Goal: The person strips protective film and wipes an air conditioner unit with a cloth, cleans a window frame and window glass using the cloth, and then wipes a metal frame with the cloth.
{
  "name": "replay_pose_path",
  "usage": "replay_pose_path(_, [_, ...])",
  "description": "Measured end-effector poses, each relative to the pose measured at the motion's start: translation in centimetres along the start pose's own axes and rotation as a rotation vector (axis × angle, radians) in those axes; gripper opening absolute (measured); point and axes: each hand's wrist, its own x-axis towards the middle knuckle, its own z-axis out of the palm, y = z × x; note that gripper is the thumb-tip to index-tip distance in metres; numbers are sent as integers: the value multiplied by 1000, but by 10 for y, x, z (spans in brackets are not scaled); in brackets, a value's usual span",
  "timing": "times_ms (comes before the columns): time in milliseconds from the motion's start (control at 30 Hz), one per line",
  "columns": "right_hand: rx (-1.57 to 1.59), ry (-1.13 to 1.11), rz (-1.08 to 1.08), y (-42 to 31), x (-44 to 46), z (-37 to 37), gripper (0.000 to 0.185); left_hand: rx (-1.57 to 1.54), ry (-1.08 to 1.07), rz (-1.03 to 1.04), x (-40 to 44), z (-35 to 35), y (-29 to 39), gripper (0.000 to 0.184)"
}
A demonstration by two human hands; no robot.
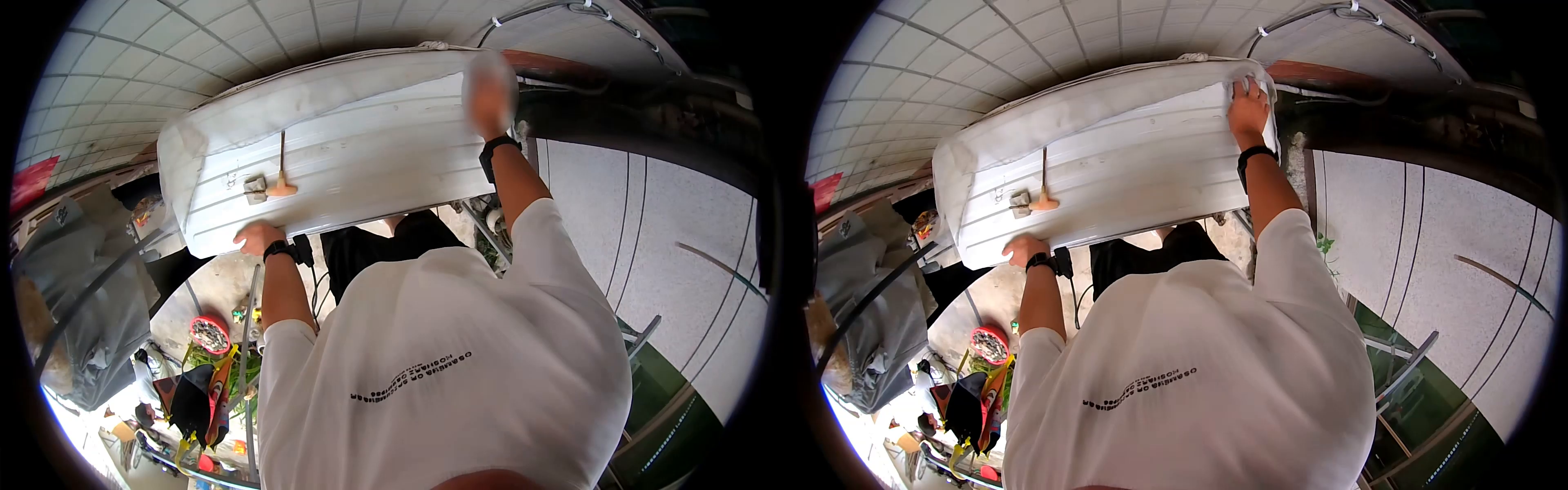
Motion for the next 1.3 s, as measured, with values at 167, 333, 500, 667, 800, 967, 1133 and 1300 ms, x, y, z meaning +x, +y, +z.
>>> replay_pose_path(167, [154,136,279,17,5,35,65,42,30,6,13,7,-5,61])
replay_pose_path(333, [137,50,202,-107,-23,-14,57,195,30,170,54,28,-33,56])
replay_pose_path(500, [456,49,-101,-242,-62,-82,58,-111,-77,-8,27,10,-15,59])
replay_pose_path(667, [638,-86,-248,-242,-99,-113,58,67,-87,-18,42,15,-19,61])
replay_pose_path(800, [477,-139,-176,-156,-142,-103,65,-60,-64,-85,24,6,-6,57])
replay_pose_path(967, [174,-110,74,-30,-204,-37,64,-135,-42,1,8,-9,-3,56])
replay_pose_path(1133, [81,-113,103,-28,-215,-40,67,-294,-191,101,31,-6,-25,58])
replay_pose_path(1300, [24,-153,118,-18,-194,-35,72,41,-104,964,108,-17,-62,68])
